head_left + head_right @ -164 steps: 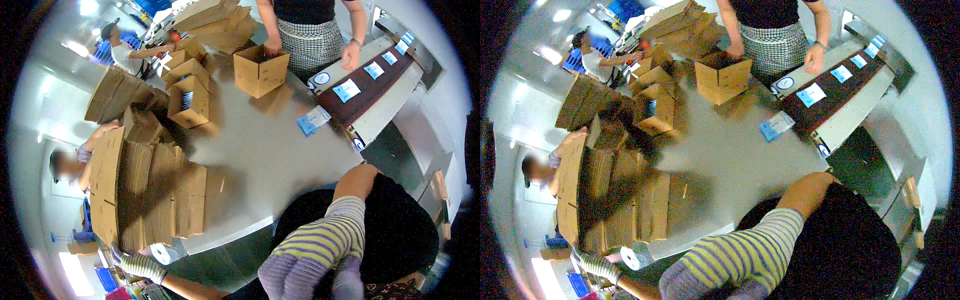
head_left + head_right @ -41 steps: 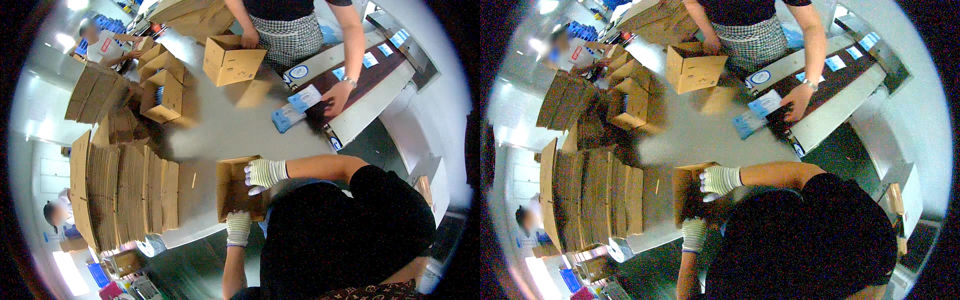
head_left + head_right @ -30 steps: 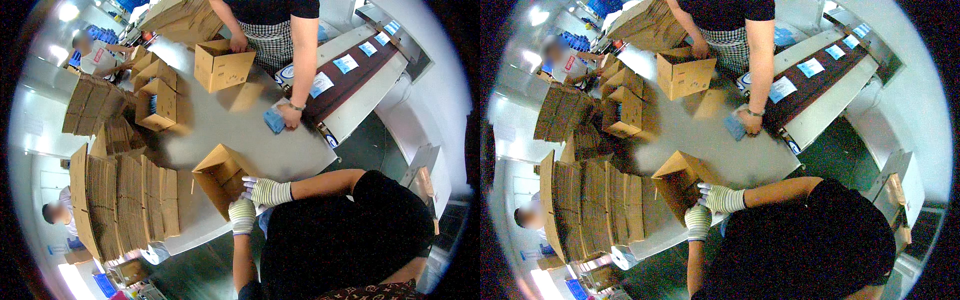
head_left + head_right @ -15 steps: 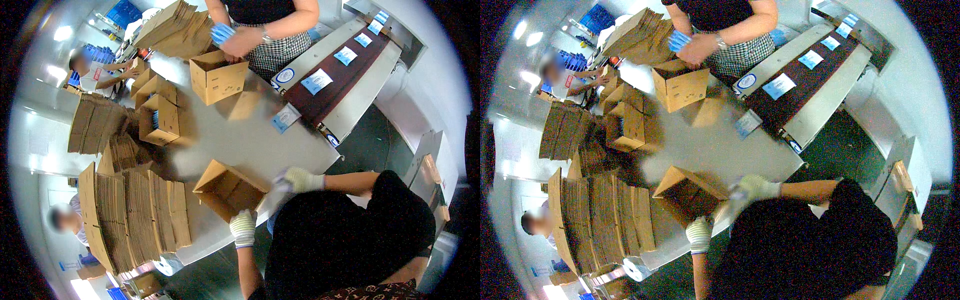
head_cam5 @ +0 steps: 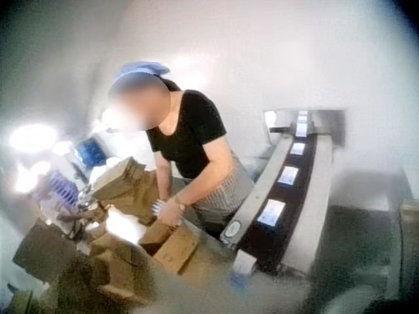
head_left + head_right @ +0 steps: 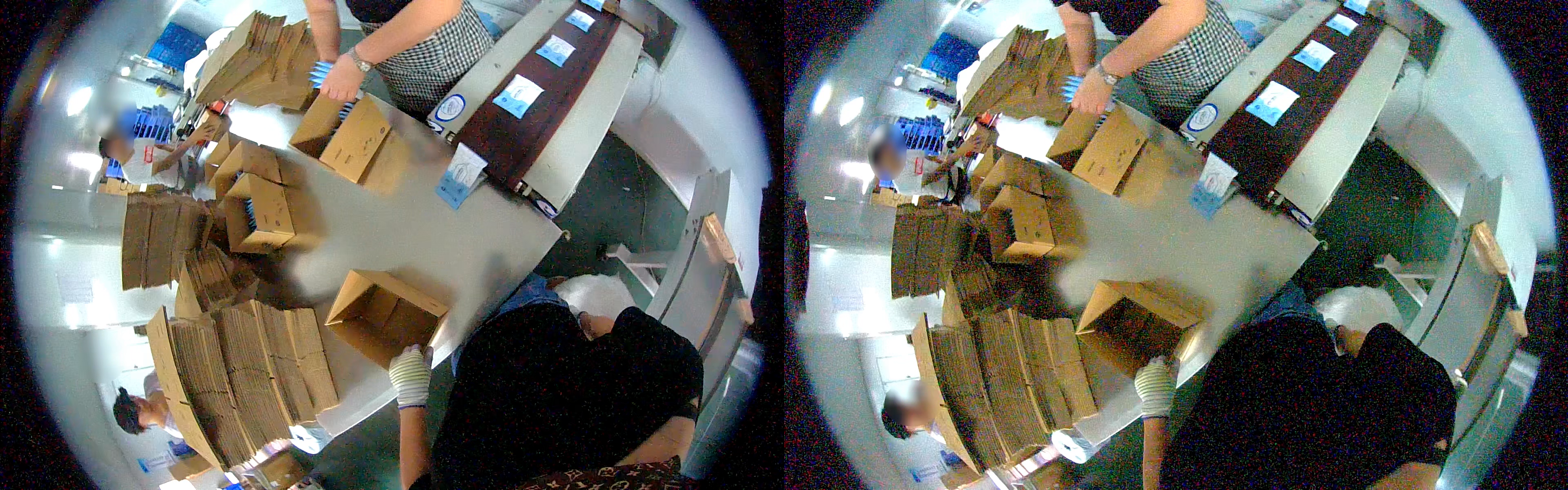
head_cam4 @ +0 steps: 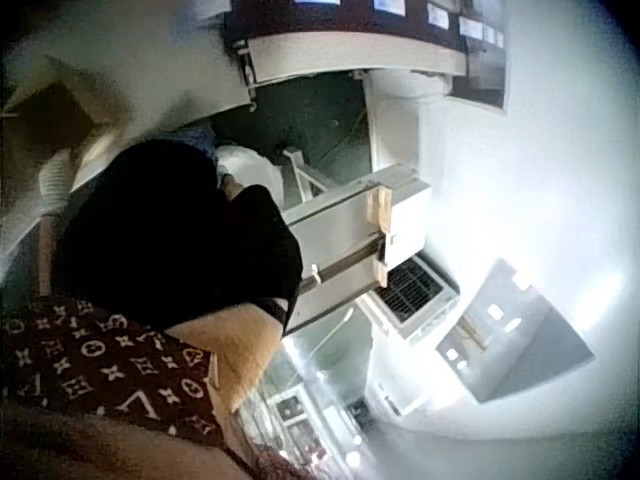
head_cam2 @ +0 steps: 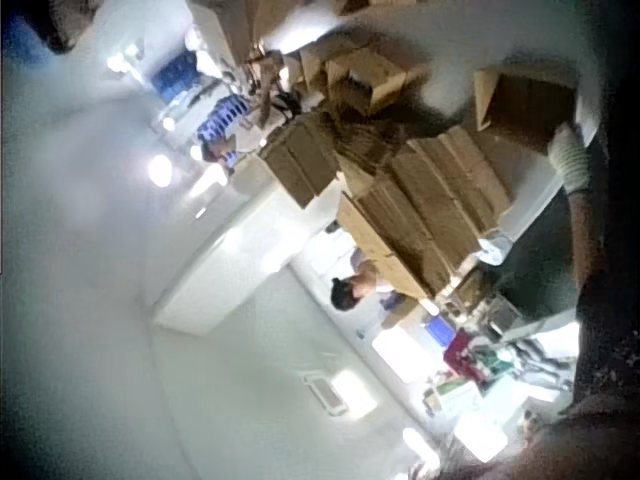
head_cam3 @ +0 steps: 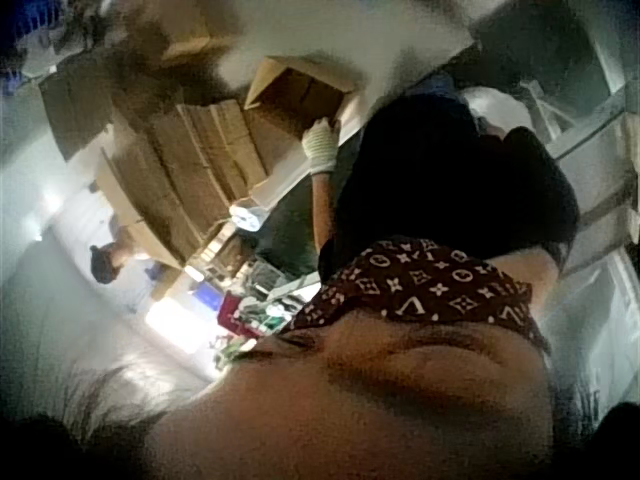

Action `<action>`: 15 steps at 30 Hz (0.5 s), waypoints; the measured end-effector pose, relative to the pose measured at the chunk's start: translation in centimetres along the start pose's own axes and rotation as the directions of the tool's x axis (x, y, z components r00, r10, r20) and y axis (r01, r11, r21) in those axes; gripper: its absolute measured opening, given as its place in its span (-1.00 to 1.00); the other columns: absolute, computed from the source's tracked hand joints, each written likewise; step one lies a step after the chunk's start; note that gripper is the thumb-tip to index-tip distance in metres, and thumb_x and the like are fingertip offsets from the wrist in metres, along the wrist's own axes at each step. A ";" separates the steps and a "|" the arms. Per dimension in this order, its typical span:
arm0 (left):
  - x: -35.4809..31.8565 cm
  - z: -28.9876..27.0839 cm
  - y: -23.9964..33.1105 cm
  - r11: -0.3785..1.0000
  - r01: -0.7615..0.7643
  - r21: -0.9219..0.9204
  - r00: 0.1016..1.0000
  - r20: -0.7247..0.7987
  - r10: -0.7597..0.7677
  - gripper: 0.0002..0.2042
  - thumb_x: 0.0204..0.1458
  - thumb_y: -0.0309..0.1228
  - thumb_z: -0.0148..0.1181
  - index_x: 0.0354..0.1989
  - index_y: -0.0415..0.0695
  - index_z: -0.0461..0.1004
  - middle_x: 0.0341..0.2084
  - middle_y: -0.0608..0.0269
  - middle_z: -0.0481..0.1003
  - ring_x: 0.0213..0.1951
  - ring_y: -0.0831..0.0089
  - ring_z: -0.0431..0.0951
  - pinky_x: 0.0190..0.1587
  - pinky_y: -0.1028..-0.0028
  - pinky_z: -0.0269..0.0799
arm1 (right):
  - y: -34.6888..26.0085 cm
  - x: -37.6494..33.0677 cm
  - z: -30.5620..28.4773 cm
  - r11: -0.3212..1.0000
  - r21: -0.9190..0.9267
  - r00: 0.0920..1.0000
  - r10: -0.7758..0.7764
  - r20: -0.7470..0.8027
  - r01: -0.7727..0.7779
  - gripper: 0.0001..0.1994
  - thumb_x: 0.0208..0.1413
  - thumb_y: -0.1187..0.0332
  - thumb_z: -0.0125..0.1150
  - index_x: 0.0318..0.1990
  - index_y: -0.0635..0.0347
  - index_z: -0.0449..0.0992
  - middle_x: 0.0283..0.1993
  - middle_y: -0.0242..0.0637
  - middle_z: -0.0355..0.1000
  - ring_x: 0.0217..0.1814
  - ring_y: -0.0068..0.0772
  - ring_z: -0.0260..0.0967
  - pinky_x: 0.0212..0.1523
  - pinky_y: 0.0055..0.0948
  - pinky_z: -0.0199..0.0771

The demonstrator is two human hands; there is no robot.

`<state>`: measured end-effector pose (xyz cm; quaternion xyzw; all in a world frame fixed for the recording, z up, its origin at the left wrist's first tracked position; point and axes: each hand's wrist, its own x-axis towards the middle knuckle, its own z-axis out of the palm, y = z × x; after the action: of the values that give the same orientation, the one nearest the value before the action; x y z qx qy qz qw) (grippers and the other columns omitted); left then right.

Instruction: The person picks up flat cardboard sheets, folds them into boxes, and then packs small blue and white packaged items into the boxes.

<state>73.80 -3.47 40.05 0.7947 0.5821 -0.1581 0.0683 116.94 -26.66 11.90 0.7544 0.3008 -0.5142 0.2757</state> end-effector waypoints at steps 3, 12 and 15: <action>-0.1 -0.4 -0.4 0.999 0.013 -0.042 0.999 0.033 -0.011 -0.58 0.00 0.00 -0.03 -0.44 -0.16 0.47 -0.47 0.06 0.50 -0.47 0.14 0.50 -0.32 0.22 0.40 | 0.5 -0.7 1.3 0.999 0.034 1.000 0.030 -0.001 -0.030 -0.68 0.09 0.11 -0.10 -0.38 0.14 0.50 -0.37 -0.09 0.47 -0.25 -0.06 0.43 -0.23 -0.18 0.38; -0.2 -0.5 0.9 0.998 0.042 -0.038 0.999 0.031 -0.041 -0.59 0.02 -0.01 -0.04 -0.45 -0.15 0.46 -0.47 0.07 0.50 -0.46 0.13 0.50 -0.34 0.22 0.40 | 0.0 -0.1 1.6 0.999 0.043 1.000 0.021 0.005 -0.021 -0.72 0.05 0.14 -0.05 -0.39 0.10 0.51 -0.37 -0.16 0.48 -0.27 -0.10 0.44 -0.26 -0.19 0.40; -0.3 -0.9 1.0 0.997 0.053 -0.058 0.998 0.022 -0.051 -0.69 0.03 -0.12 -0.03 -0.46 -0.12 0.46 -0.46 0.11 0.49 -0.43 0.19 0.49 -0.29 0.27 0.34 | -0.2 0.1 0.8 0.999 0.027 1.000 0.029 -0.003 -0.029 -0.74 0.04 0.15 -0.04 -0.39 0.09 0.52 -0.36 -0.18 0.49 -0.27 -0.12 0.44 -0.27 -0.20 0.41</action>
<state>74.78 -3.80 40.89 0.7753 0.6063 -0.1505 0.0934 116.33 -27.11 11.51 0.7632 0.2834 -0.5128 0.2724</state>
